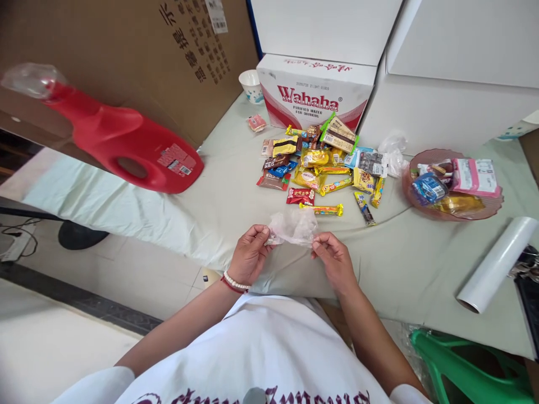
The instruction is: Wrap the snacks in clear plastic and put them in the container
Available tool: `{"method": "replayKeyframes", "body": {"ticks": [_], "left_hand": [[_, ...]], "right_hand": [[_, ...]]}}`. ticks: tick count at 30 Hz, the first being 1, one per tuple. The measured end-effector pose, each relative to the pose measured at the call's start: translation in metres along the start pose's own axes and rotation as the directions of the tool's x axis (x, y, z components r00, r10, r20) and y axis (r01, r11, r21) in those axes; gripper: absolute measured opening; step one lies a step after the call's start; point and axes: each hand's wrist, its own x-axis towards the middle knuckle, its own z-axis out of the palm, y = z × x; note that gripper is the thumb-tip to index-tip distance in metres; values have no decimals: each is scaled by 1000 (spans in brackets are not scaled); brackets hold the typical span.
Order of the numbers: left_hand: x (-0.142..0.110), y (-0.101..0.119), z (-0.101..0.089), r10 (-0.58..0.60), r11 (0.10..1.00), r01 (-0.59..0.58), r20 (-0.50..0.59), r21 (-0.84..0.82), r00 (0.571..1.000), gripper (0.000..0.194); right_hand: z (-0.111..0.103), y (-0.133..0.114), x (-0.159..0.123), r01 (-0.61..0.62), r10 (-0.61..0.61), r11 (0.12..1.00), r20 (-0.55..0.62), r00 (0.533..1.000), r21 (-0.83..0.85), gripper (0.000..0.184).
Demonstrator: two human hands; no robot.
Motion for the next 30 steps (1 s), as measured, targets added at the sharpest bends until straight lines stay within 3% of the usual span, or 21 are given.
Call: {"method": "replayKeyframes", "body": {"ticks": [3,5,8,11,13,16,18,20,24,30], "left_hand": [[3,0,-12,47,994,-52,54,97,997,37],[8,8,-22,129,960,-151,106,237,986,33],[20,29,-38,235,848,-331,266,414,935,27],[32,48,-50,281,786,-420,343,453,896,25],[38,52,-55,310,776,-410,277,479,910,25],[46,43,-60,340,802,-339,90,492,936,30],[49,33,-61,364,818,-302,-35,490,931,32],[51,22,-63,390,813,-272,-135,514,911,33],[51,6,-66,415,764,-213,-212,609,885,33],[49,-1,-65,408,788,-239,-191,567,893,35]], "right_hand": [[-6,-1,-4,-105,113,977,-31,993,184,23],[-14,-6,-4,-174,178,970,-8,984,172,24],[-29,-17,0,-159,159,987,0,987,-38,23],[-44,-31,14,-24,35,948,29,999,-318,22],[-52,-39,29,89,-49,852,91,995,-515,20],[-62,-43,55,266,-220,616,161,962,-741,16],[-68,-39,69,343,-346,461,190,919,-818,15],[-73,-32,78,384,-428,360,215,878,-851,14],[-80,-22,81,396,-466,308,226,855,-865,12],[-81,-22,82,309,-441,378,124,889,-873,15]]}}
